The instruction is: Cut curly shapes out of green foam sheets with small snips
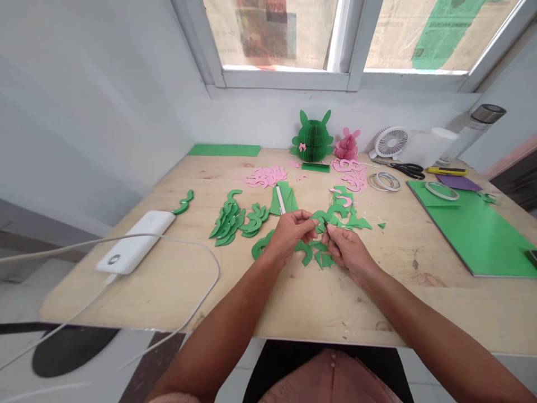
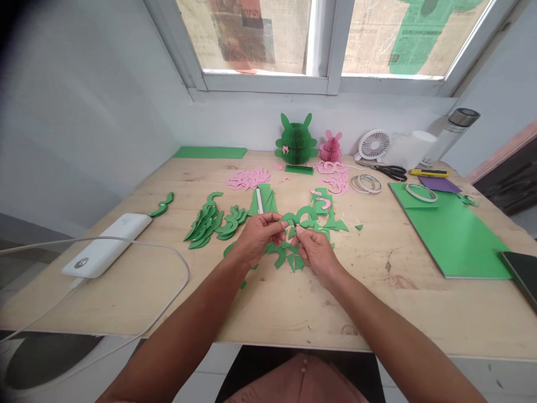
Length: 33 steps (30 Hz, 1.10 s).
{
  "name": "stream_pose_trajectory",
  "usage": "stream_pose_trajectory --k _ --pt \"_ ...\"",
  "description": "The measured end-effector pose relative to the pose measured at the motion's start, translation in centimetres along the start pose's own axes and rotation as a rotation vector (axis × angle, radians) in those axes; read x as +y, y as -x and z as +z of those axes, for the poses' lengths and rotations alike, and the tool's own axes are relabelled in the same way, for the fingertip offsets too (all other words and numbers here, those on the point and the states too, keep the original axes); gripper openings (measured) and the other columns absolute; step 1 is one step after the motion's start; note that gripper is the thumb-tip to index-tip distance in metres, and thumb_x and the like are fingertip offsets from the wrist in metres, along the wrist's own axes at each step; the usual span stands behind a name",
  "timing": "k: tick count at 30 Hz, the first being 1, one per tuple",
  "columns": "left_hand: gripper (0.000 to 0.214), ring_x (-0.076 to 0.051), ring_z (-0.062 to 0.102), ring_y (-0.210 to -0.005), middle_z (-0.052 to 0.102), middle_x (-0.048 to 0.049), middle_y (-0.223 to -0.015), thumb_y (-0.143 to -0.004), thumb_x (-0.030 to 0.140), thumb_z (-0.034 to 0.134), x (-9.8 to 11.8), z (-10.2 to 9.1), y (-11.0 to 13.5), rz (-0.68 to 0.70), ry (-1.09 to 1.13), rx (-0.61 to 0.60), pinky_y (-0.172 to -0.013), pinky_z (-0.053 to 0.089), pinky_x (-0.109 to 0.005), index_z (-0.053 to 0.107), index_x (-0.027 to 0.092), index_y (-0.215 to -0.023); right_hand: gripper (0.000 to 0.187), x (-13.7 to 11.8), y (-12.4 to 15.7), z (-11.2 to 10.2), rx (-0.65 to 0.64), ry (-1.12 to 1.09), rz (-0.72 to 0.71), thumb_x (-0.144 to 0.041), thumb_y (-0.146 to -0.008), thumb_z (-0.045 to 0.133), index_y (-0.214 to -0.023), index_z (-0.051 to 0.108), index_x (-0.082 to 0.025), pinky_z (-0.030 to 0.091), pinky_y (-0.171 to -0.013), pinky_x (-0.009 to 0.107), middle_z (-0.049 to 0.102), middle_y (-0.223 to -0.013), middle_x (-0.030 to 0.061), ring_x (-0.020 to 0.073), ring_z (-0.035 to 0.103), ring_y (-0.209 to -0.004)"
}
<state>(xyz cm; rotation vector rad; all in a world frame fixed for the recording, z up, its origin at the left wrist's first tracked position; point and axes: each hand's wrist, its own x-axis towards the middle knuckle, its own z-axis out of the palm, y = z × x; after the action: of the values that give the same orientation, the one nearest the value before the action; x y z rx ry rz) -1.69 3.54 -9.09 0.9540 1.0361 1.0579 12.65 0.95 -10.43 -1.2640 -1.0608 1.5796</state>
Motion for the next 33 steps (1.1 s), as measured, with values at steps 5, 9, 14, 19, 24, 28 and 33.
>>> stream_pose_trajectory --k 5,9,14,19,24,28,33 --pt "0.027 -0.007 0.047 -0.042 0.059 0.0015 -0.050 -0.059 0.034 0.076 0.06 0.20 0.17 -0.020 0.013 -0.027 -0.045 0.037 -0.021 0.056 0.016 -0.063 0.044 0.07 -0.04 0.01 0.000 -0.020 -0.004 -0.060 -0.074 0.060 -0.066 0.055 -0.017 0.011 -0.032 0.020 0.033 -0.038 -0.0093 0.0042 0.019 -0.032" --pt "0.025 -0.007 0.047 -0.043 0.059 0.0012 -0.050 -0.060 0.032 0.075 0.13 0.18 0.21 -0.007 0.009 -0.021 -0.045 0.036 -0.021 0.056 0.016 -0.062 0.044 0.05 0.03 0.08 -0.001 -0.021 -0.006 -0.060 -0.074 0.060 -0.067 0.056 -0.017 0.010 -0.032 0.020 0.034 -0.039 -0.0092 0.0042 0.018 -0.032" --pt "0.027 -0.008 0.047 -0.043 0.058 0.0008 -0.050 -0.061 0.035 0.075 0.15 0.18 0.17 -0.007 0.005 -0.014 -0.045 0.036 -0.022 0.056 0.016 -0.061 0.045 0.14 0.04 0.10 -0.002 -0.027 -0.013 -0.060 -0.075 0.059 -0.067 0.055 -0.017 0.011 -0.033 0.020 0.035 -0.039 -0.0089 0.0043 0.018 -0.033" --pt "0.026 -0.007 0.048 -0.043 0.059 0.0007 -0.050 -0.061 0.033 0.075 -0.02 0.15 0.05 -0.004 0.002 -0.033 -0.045 0.037 -0.021 0.055 0.016 -0.061 0.043 0.32 -0.03 0.07 -0.015 -0.046 -0.016 -0.059 -0.076 0.058 -0.068 0.056 -0.017 0.011 -0.033 0.020 0.035 -0.040 -0.0090 0.0046 0.019 -0.033" --pt "0.026 -0.007 0.048 -0.043 0.059 0.0009 -0.050 -0.061 0.033 0.075 -0.08 0.05 0.04 -0.004 -0.006 -0.038 -0.045 0.037 -0.021 0.055 0.016 -0.061 0.043 0.37 -0.04 -0.03 -0.013 -0.032 -0.019 -0.059 -0.077 0.058 -0.068 0.055 -0.016 0.011 -0.033 0.020 0.035 -0.039 -0.0092 0.0043 0.019 -0.033" --pt "0.024 -0.007 0.048 -0.043 0.059 0.0007 -0.050 -0.062 0.031 0.074 -0.06 0.01 0.07 -0.002 -0.005 -0.045 -0.046 0.037 -0.021 0.055 0.016 -0.061 0.044 0.24 0.04 -0.02 -0.013 -0.022 -0.016 -0.059 -0.077 0.058 -0.067 0.055 -0.016 0.011 -0.033 0.020 0.034 -0.038 -0.0094 0.0041 0.018 -0.033" --pt "0.024 -0.007 0.048 -0.043 0.060 0.0007 -0.050 -0.062 0.031 0.074 -0.01 0.14 0.14 -0.004 0.010 -0.039 -0.045 0.036 -0.021 0.055 0.016 -0.063 0.044 0.13 0.06 0.06 0.004 -0.025 -0.010 -0.059 -0.075 0.059 -0.066 0.055 -0.016 0.011 -0.033 0.020 0.034 -0.038 -0.0093 0.0041 0.019 -0.033"
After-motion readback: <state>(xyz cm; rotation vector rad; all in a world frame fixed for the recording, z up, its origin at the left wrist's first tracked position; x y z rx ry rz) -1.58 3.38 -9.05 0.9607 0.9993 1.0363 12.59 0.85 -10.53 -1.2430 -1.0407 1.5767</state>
